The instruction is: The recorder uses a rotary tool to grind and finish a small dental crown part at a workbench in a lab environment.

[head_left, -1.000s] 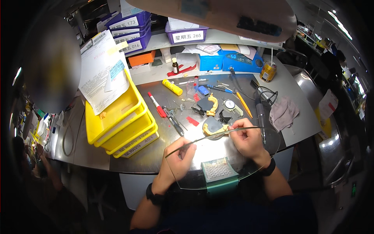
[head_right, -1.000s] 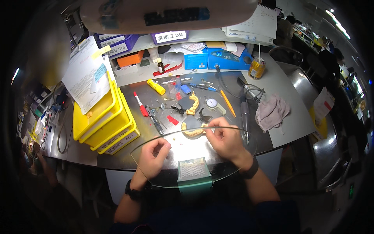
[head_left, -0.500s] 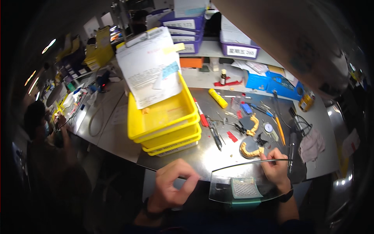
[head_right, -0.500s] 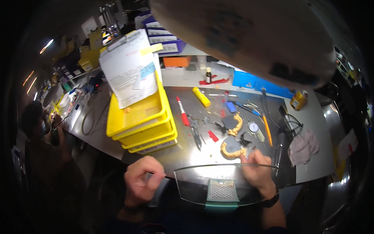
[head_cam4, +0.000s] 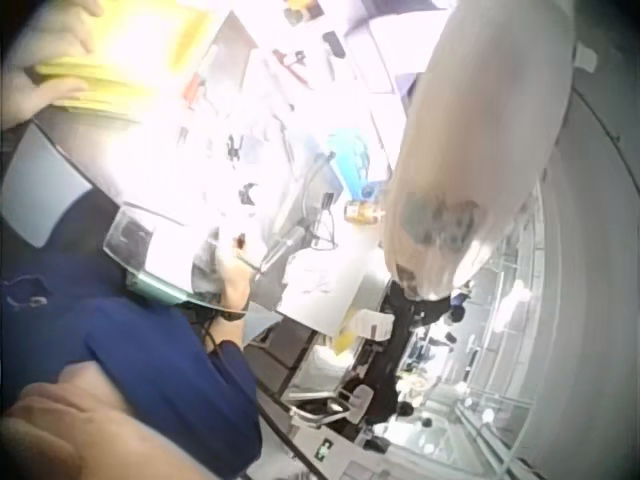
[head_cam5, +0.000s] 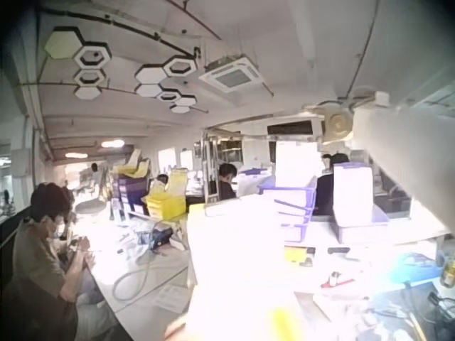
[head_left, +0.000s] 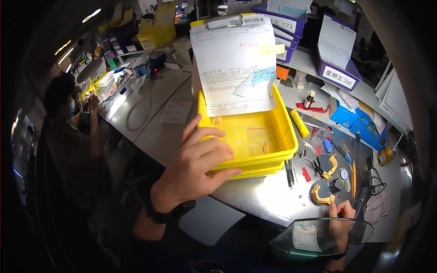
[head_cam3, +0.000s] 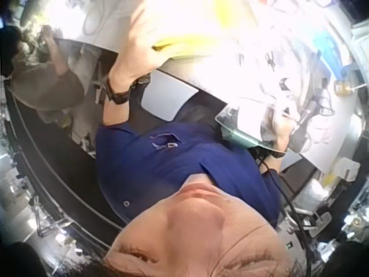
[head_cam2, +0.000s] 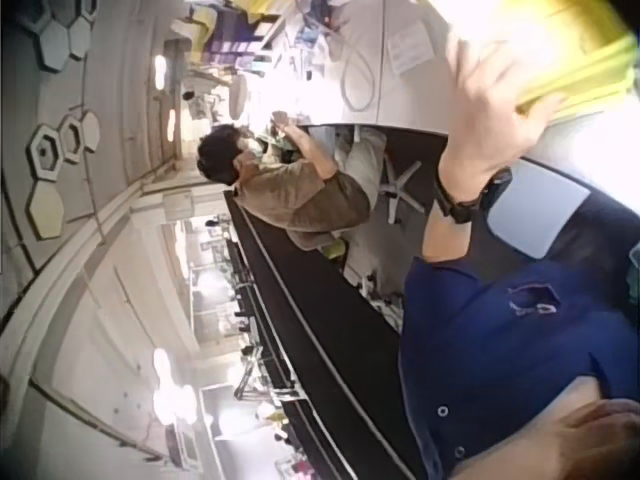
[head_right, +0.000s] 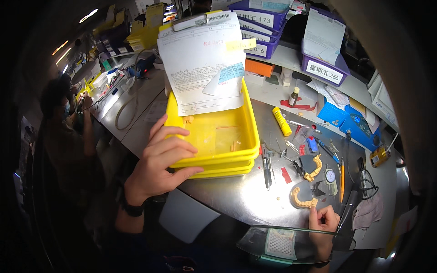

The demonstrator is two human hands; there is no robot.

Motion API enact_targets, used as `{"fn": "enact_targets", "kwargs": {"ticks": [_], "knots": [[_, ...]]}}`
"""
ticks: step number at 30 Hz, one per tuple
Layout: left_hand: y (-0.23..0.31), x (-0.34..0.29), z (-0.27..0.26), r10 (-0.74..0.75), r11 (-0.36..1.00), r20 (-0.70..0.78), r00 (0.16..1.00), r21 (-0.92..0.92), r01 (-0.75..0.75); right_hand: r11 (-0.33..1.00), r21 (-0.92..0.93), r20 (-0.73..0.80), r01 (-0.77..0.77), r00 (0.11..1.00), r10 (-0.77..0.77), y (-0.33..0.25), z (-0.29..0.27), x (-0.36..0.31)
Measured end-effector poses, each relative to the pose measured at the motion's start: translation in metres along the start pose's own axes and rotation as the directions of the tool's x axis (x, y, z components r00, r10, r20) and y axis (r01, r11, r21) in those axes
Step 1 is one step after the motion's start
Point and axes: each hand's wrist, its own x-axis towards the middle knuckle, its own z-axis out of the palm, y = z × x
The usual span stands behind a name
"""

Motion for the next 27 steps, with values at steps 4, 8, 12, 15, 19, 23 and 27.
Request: {"fn": "enact_targets", "kwargs": {"ticks": [4,8,12,15,19,23,27], "knots": [[0.026,-0.013,-0.008,0.026,0.999,0.060,0.998,-0.047,-0.023,0.997,-0.074,-0.024,-0.028,0.999,0.026,0.001,-0.001,0.001],[0.046,-0.020,-0.033,0.080,0.990,0.300,0.951,-0.133,-0.041,0.993,-0.117,-0.072,-0.026,0.997,0.018,0.002,0.000,0.002],[0.054,-0.015,-0.064,0.132,0.948,0.437,0.889,-0.318,0.015,0.998,-0.058,-0.054,-0.022,0.998,0.019,0.000,0.007,0.005],[0.022,0.008,-0.055,0.190,0.934,0.505,0.842,-0.356,0.002,0.995,-0.099,-0.069,-0.030,0.997,0.024,0.004,0.005,0.002],[0.011,0.011,-0.054,0.092,0.987,0.332,0.939,-0.154,-0.043,0.994,0.008,-0.087,-0.107,0.990,0.107,0.014,0.004,-0.004],[0.002,0.025,-0.051,0.183,0.966,0.468,0.864,-0.248,-0.071,0.998,0.041,-0.053,-0.050,0.997,0.052,0.017,-0.001,-0.006],[0.004,0.032,-0.040,0.387,0.892,0.571,0.724,-0.429,-0.139,0.998,0.046,-0.072,-0.043,0.996,0.046,0.017,-0.005,-0.006]]}}
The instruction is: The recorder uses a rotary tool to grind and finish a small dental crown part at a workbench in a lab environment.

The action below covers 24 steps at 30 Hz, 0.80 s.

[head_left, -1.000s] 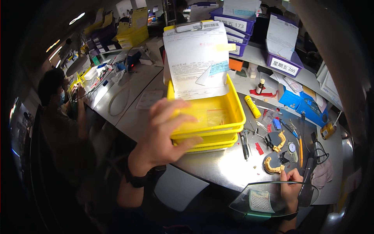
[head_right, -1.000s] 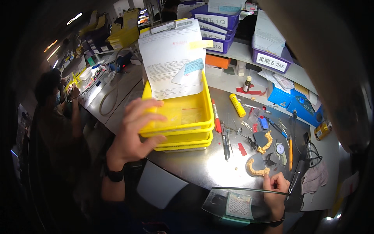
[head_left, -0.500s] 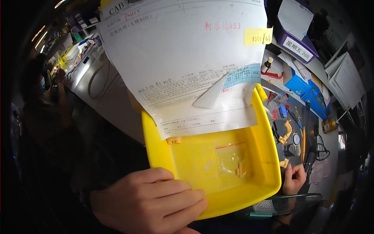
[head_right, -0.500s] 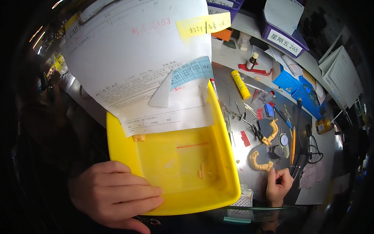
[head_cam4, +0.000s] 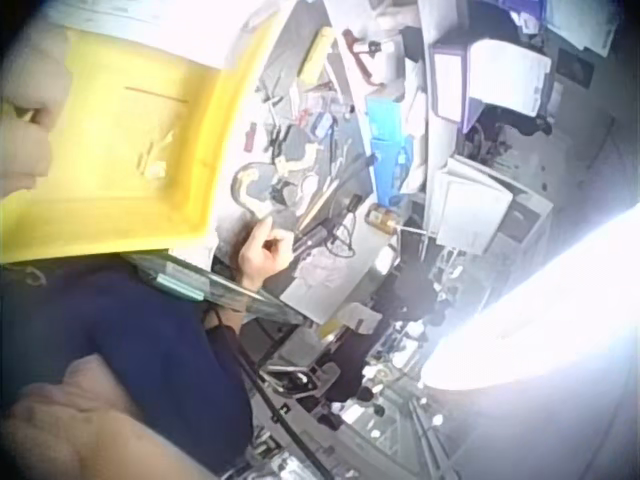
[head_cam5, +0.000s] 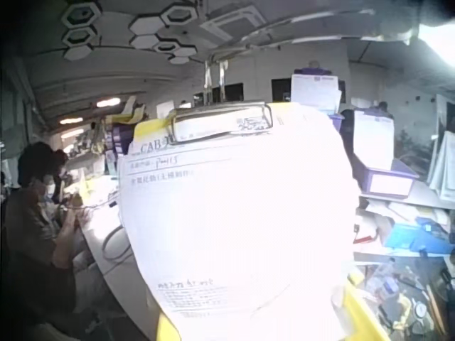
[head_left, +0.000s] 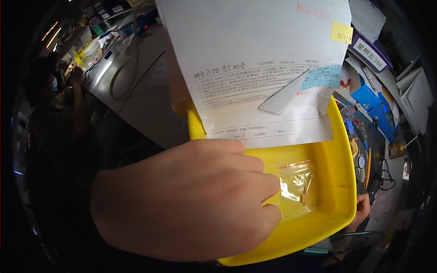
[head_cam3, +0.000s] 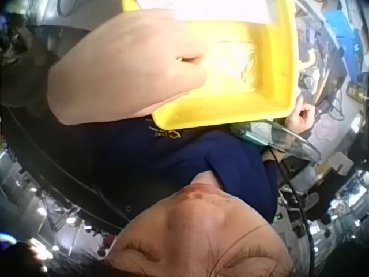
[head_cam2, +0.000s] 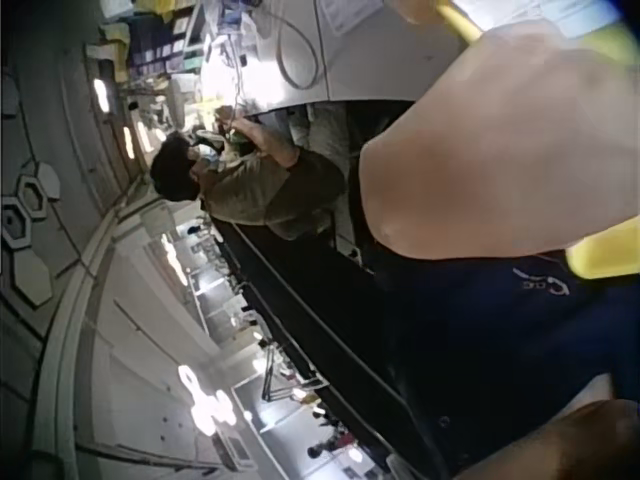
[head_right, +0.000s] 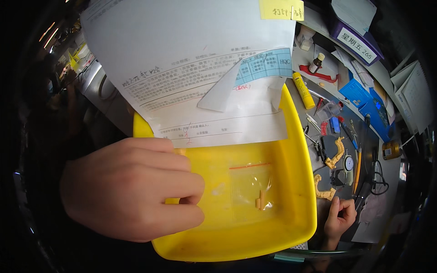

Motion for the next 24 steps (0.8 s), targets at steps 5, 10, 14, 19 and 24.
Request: {"fn": "enact_targets", "kwargs": {"ticks": [5,10,14,19,24], "knots": [[-0.011,0.036,-0.004,-0.099,0.988,0.534,0.840,-0.046,0.146,0.995,-0.082,-0.027,-0.063,0.998,0.061,-0.003,-0.003,-0.002],[0.015,0.025,-0.008,-0.197,0.974,0.546,0.814,0.012,0.227,0.996,0.023,0.173,0.082,0.981,-0.084,-0.035,0.017,0.016],[0.014,0.023,0.001,-0.276,0.952,0.439,0.855,0.002,0.306,0.984,-0.006,0.435,0.178,0.887,-0.158,-0.060,0.013,0.030],[0.014,0.032,0.001,-0.280,0.952,0.420,0.863,0.003,0.307,0.902,-0.089,0.509,0.421,0.798,-0.322,-0.073,0.021,0.035],[0.033,0.030,-0.010,-0.344,0.939,0.455,0.822,0.144,0.313,0.809,-0.244,0.613,0.535,0.731,-0.299,-0.071,0.039,0.033]]}}
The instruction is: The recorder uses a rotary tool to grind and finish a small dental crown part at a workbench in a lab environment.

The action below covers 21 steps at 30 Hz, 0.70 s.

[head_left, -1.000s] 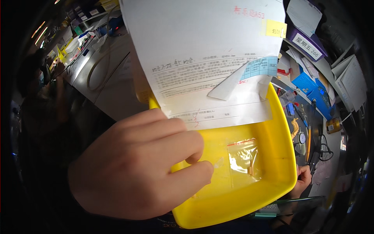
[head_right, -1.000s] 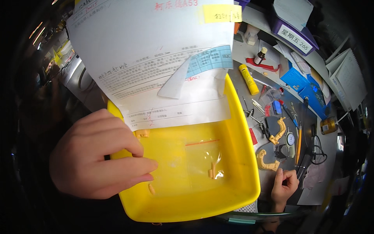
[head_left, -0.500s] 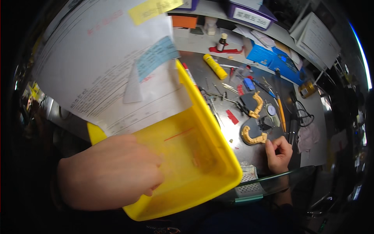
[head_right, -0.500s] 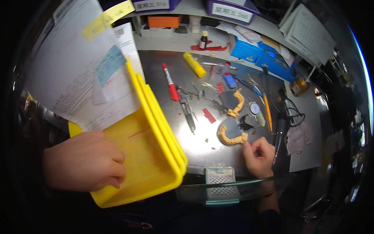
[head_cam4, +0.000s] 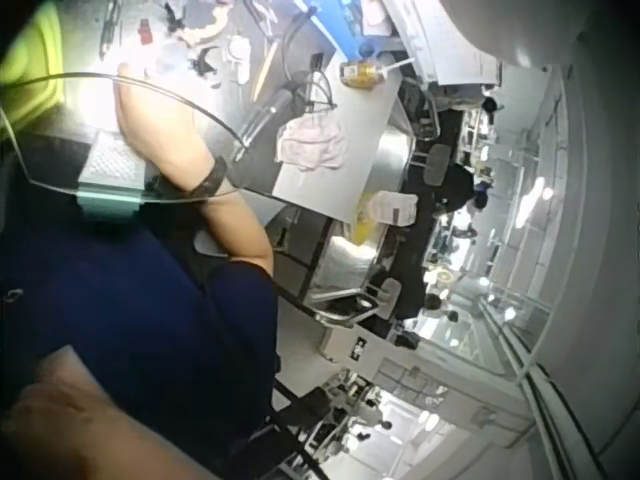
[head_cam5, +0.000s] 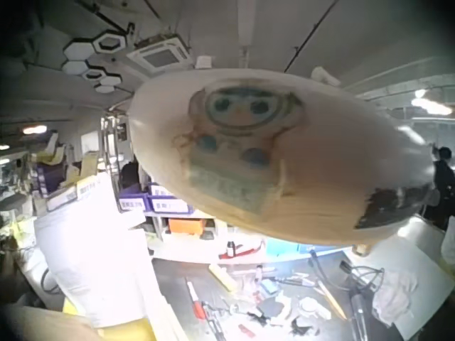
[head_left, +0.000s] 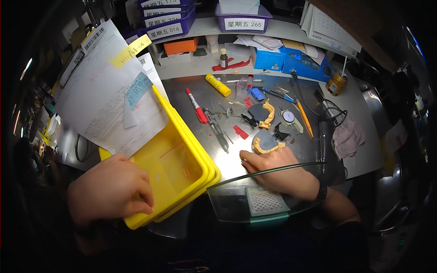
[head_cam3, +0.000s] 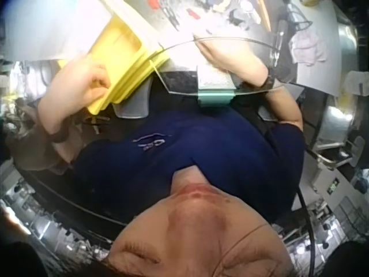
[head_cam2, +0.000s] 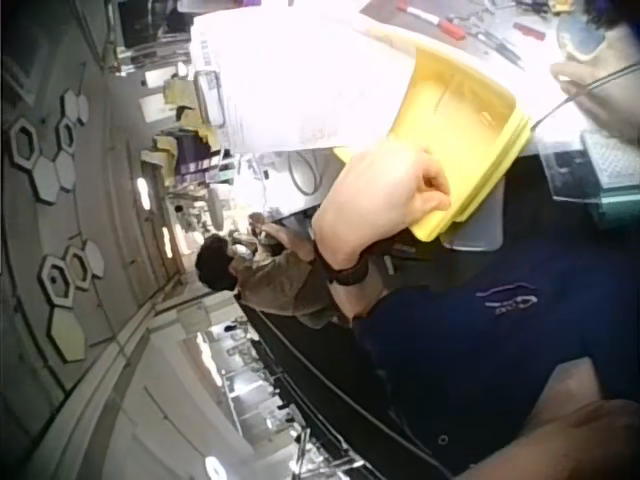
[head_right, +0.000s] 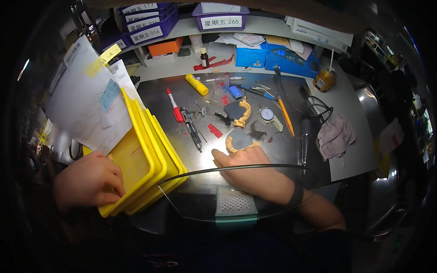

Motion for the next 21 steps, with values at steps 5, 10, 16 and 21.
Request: {"fn": "enact_targets", "kwargs": {"ticks": [5,10,16,21], "knots": [[0.000,0.007,0.001,-0.047,0.999,0.042,0.998,-0.001,0.047,0.989,-0.150,-0.049,0.017,0.998,-0.025,0.006,0.016,-0.003],[0.004,0.002,0.012,-0.069,0.995,-0.005,0.998,0.068,0.069,0.992,-0.101,-0.136,0.080,0.986,-0.094,0.006,0.009,-0.004],[0.025,-0.038,0.014,-0.282,0.938,-0.390,0.876,-0.305,0.166,0.998,0.063,-0.297,-0.011,0.955,0.029,0.008,0.000,-0.020],[0.071,-0.066,0.094,-0.420,0.812,-0.880,0.221,-0.473,-0.342,0.990,0.117,-0.346,0.075,0.938,-0.030,0.011,0.001,-0.028]]}}
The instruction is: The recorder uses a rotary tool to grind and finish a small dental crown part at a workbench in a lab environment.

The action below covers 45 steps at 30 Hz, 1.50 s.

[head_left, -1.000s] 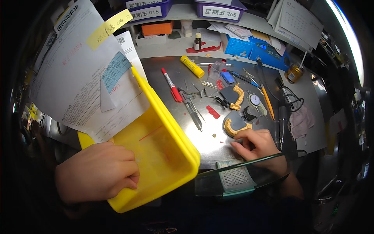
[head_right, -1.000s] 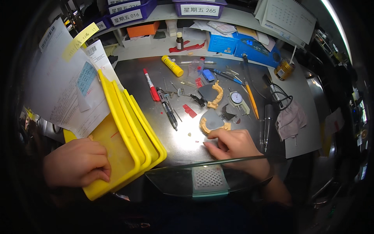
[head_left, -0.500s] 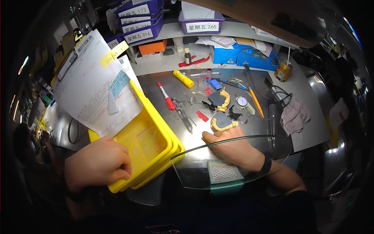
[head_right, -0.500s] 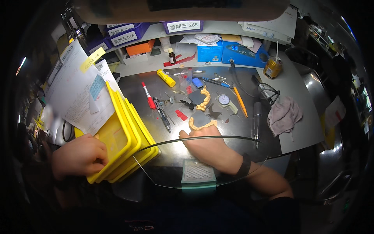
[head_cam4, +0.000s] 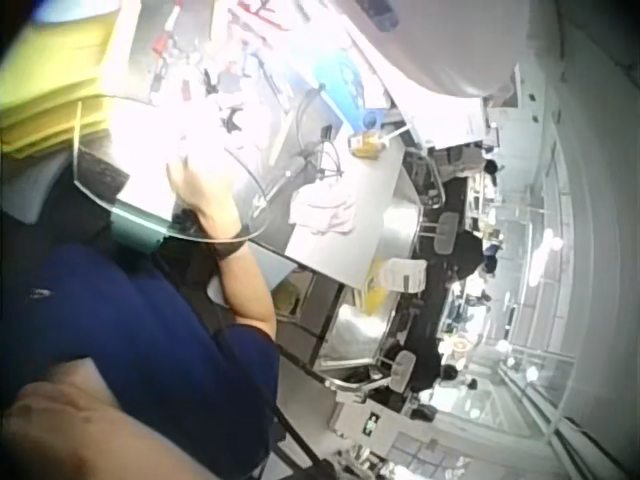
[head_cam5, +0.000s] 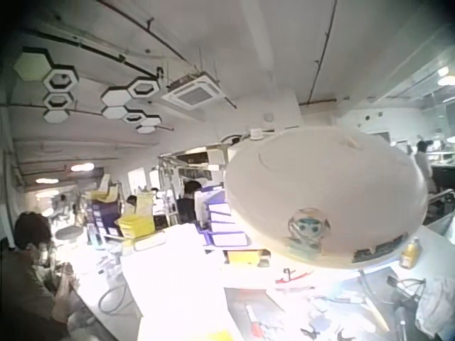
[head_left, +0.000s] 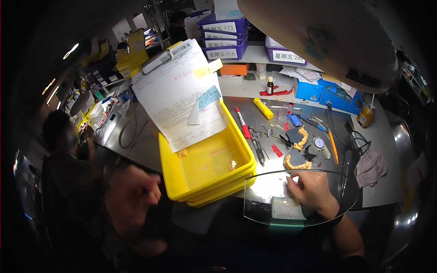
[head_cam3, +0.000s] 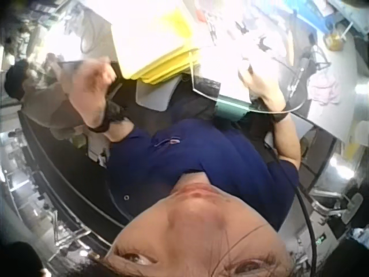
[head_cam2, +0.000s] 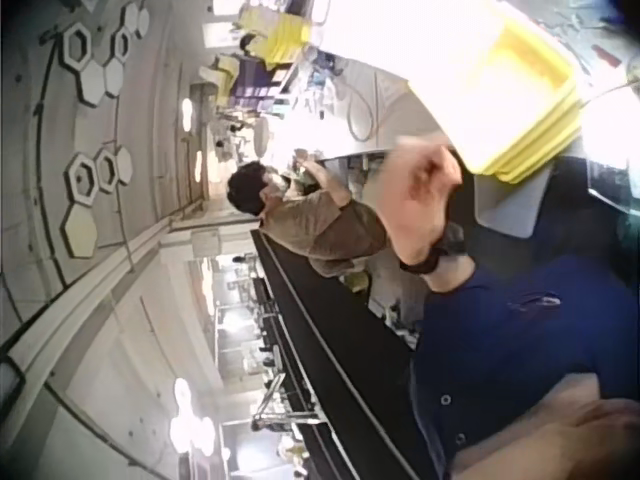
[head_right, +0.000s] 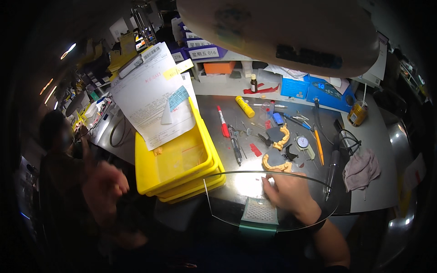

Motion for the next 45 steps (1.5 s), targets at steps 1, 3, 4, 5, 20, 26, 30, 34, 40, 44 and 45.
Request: {"fn": "enact_targets", "kwargs": {"ticks": [1,3,4,5,20,26,30,34,40,44,45], "knots": [[-0.016,-0.011,-0.002,0.095,0.995,0.097,0.991,0.025,-0.097,1.000,0.006,-0.011,-0.014,1.000,0.014,0.003,0.001,-0.003],[-0.015,-0.021,0.004,0.063,0.984,0.377,0.924,-0.181,0.006,1.000,0.005,-0.027,-0.005,1.000,0.005,0.002,0.000,-0.003],[-0.022,-0.021,0.007,0.011,0.991,0.528,0.849,-0.117,0.059,0.999,0.020,-0.017,-0.045,0.999,0.045,0.000,-0.001,-0.004],[-0.028,-0.020,0.017,-0.045,0.994,0.662,0.748,-0.045,0.100,0.996,0.034,-0.008,-0.087,0.996,0.087,-0.001,-0.002,-0.006],[-0.125,0.034,0.115,-0.052,0.998,0.189,0.981,-0.012,0.056,0.107,0.928,0.287,-0.358,0.866,0.411,0.008,-0.007,0.000],[-0.104,0.046,0.193,-0.197,0.798,0.371,0.907,-0.477,0.369,-0.244,0.923,0.370,-0.296,0.859,0.355,0.020,-0.002,-0.014],[-0.100,0.048,0.241,-0.190,0.536,0.428,0.884,-0.709,0.458,-0.179,0.946,0.321,-0.271,0.869,0.377,0.017,0.001,-0.025],[-0.107,0.039,0.252,-0.215,0.472,0.513,0.831,-0.690,0.548,0.096,0.945,0.224,-0.314,0.830,0.510,0.016,0.001,-0.025],[-0.104,0.024,0.240,-0.106,0.531,0.578,0.809,-0.655,0.538,0.240,0.920,0.141,-0.310,0.832,0.537,0.001,0.004,-0.027],[-0.098,0.024,0.237,-0.133,0.549,0.573,0.809,-0.637,0.541,0.199,0.939,0.139,-0.281,0.838,0.527,0.000,0.009,-0.031],[-0.099,0.023,0.237,-0.136,0.547,0.572,0.809,-0.637,0.543,0.185,0.945,0.138,-0.271,0.840,0.525,0.000,0.009,-0.032]]}}
